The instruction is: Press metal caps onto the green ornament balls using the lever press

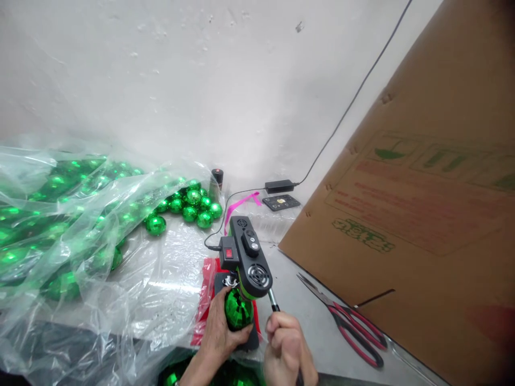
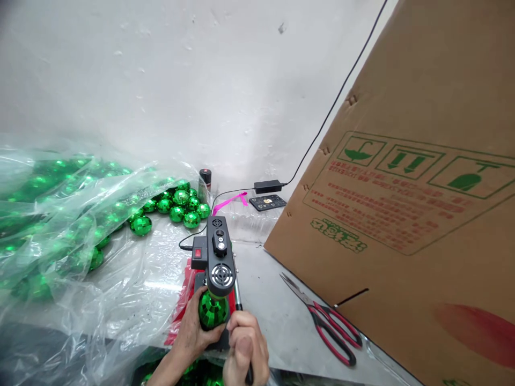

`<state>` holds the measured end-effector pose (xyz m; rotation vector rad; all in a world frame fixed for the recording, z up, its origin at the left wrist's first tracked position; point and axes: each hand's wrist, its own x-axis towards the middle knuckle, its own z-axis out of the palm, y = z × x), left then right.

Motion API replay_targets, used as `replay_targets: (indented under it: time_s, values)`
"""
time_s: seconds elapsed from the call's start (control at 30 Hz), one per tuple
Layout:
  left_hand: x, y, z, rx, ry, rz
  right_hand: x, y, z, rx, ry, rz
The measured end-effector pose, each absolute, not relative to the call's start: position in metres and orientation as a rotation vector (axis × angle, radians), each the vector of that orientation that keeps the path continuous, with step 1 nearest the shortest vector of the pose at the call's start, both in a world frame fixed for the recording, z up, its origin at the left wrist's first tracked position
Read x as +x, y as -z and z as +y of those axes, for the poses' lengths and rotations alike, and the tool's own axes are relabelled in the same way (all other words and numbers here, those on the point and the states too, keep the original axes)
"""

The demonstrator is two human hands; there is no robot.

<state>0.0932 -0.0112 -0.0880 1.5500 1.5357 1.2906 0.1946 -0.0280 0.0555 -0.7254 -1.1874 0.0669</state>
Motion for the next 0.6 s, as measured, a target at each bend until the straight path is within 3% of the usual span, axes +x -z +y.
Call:
replay_targets:
  time_s: [0.23, 0.5, 0.6]
  values:
    - [0.095, 0.084, -0.013, 1.546, -1.307, 1.544, 0.201, -0.038, -0.025, -0.655, -0.033, -1.266]
    - [0.081, 0.068, -0.015, 1.444, -1.215, 1.473, 0.198, -0.122, -0.027, -0.766, -0.183, -1.194]
    - [0.072, 0.077, -0.041, 1.43, -1.232, 1.479, 0.198, -0.127, -0.027, -0.766, -0.195, -1.148]
